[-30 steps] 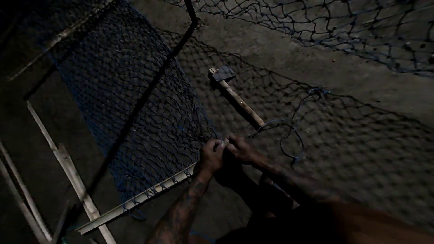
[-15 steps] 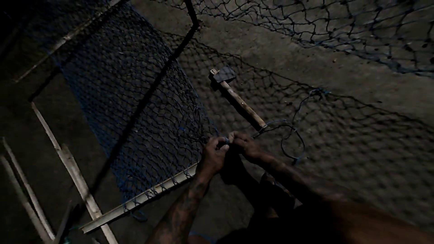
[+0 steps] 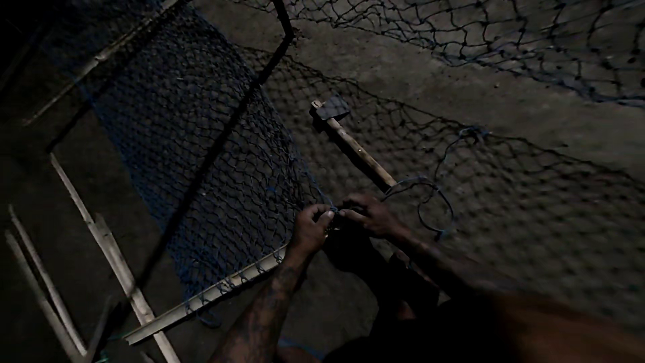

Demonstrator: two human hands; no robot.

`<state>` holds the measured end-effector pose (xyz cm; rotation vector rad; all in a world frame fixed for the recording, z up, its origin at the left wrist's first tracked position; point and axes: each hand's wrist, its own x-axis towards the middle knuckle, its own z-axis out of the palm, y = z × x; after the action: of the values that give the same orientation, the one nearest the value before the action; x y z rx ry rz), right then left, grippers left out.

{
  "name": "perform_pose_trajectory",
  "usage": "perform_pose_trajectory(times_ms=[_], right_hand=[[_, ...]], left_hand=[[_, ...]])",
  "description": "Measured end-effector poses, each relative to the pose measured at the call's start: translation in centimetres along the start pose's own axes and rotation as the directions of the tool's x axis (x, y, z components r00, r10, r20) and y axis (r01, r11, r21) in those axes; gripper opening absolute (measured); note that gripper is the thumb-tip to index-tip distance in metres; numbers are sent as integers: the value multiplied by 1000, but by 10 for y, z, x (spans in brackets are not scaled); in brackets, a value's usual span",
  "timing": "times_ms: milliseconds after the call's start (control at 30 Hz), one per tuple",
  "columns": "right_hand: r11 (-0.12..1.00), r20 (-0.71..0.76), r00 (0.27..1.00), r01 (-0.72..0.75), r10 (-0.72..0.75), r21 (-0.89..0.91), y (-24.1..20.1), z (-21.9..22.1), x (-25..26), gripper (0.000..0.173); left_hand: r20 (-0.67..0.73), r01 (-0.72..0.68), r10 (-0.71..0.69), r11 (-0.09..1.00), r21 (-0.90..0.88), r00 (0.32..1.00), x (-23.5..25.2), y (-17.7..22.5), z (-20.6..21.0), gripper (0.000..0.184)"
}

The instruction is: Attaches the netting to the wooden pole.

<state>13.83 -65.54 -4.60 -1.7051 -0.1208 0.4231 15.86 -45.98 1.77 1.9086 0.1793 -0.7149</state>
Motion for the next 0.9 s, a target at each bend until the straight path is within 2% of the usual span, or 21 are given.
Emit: perform_pose_trajectory(times_ms=[167,367,633,900], right_hand=[[999,-24,1000,15,-16,-32,1,3,2,26],[997,-13,999,-51,51,-56,-8,8,2,26],[989,-3,999,-42,42,-140,-18,12,2,29],[996,-6,999,-40,39,-77,-5,14,-2,28]], left_hand=[[-16,39,-40,998,-45,999,2,0,1,20],[-80,-26,12,985,-172,997,4,-7,7,22],[-93,-84,82,996,-23,992,6,-8,4,16],[-4,-53,53,999,1,999,7,-2,1,14]])
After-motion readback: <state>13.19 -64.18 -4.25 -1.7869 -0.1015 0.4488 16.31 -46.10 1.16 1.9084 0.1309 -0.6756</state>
